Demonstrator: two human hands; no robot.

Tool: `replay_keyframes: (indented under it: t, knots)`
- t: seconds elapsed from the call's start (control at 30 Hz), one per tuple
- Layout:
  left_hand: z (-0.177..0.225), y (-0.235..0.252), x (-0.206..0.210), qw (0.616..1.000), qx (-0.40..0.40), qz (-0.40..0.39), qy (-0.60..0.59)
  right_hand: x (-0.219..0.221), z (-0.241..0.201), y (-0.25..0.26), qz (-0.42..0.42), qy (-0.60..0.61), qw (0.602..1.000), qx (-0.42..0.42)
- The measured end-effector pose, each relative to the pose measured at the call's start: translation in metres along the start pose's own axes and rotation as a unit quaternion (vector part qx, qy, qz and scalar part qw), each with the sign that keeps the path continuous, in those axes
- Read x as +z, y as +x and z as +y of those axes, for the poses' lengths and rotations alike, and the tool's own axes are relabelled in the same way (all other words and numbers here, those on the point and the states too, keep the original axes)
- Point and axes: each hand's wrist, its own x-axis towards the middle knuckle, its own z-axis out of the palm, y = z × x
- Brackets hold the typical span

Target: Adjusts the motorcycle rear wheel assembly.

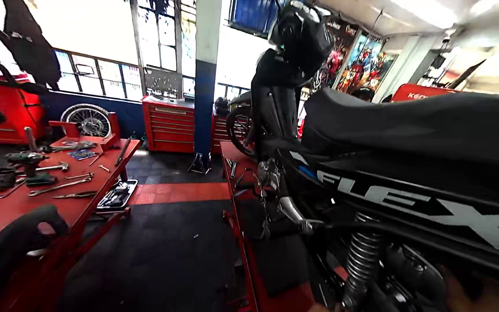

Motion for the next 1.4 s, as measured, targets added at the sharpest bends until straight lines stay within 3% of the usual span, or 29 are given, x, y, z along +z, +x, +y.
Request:
replay_keyframes:
  t: [0.1, 0.2, 0.33, 0.43, 0.5, 0.57, 0.73, 0.8, 0.9, 1.03, 1.1, 1.2, 1.3, 1.4]
  knots:
    - [-0.011, 0.003, 0.007, 0.998, 0.047, -0.005, 0.036, 0.008, 0.004, 0.002, -0.002, 0.002, 1.000, -0.002]
    - [-0.013, 0.001, 0.014, 0.999, 0.007, 0.035, -0.001, 0.011, 0.005, 0.000, 0.025, 0.006, 1.000, 0.005]
    - [-0.008, 0.004, 0.013, 0.981, -0.124, 0.036, -0.146, 0.006, 0.005, 0.000, 0.024, -0.011, 1.000, 0.003]
    - [-0.020, 0.013, 0.018, 0.955, -0.127, 0.017, -0.267, 0.002, 0.000, 0.001, 0.003, -0.010, 1.000, 0.022]
    - [-0.024, 0.019, 0.022, 0.912, -0.122, -0.006, -0.391, -0.003, -0.004, 0.000, -0.026, -0.004, 0.999, 0.041]
    - [-0.025, 0.021, 0.023, 0.887, -0.122, -0.018, -0.444, 0.001, 0.001, 0.001, -0.001, -0.016, 1.000, 0.014]
    - [-0.021, 0.018, 0.031, 0.929, -0.112, 0.088, -0.340, 0.008, 0.008, 0.004, 0.015, -0.020, 1.000, -0.016]
    - [-0.020, 0.017, 0.032, 0.956, -0.091, 0.122, -0.250, 0.009, 0.004, 0.008, 0.031, -0.036, 0.999, -0.018]
    - [-0.016, 0.011, 0.029, 0.989, -0.046, 0.110, -0.085, 0.009, 0.003, 0.009, 0.039, -0.046, 0.998, -0.019]
    - [-0.029, 0.012, 0.033, 0.977, 0.129, 0.146, 0.086, 0.007, 0.003, 0.010, 0.035, -0.043, 0.998, -0.021]
    - [-0.034, 0.010, 0.034, 0.968, 0.154, 0.169, 0.108, 0.008, 0.001, 0.010, 0.032, -0.040, 0.998, -0.020]
    - [-0.024, 0.005, 0.033, 0.978, 0.064, 0.191, 0.053, 0.009, 0.001, 0.009, 0.037, -0.040, 0.998, -0.009]
    - [-0.013, 0.005, 0.033, 0.986, -0.066, 0.151, -0.007, 0.009, 0.006, 0.009, 0.050, -0.041, 0.998, -0.018]
    - [-0.010, 0.009, 0.038, 0.981, -0.117, 0.126, -0.088, 0.005, 0.005, 0.007, 0.049, -0.031, 0.998, -0.032]
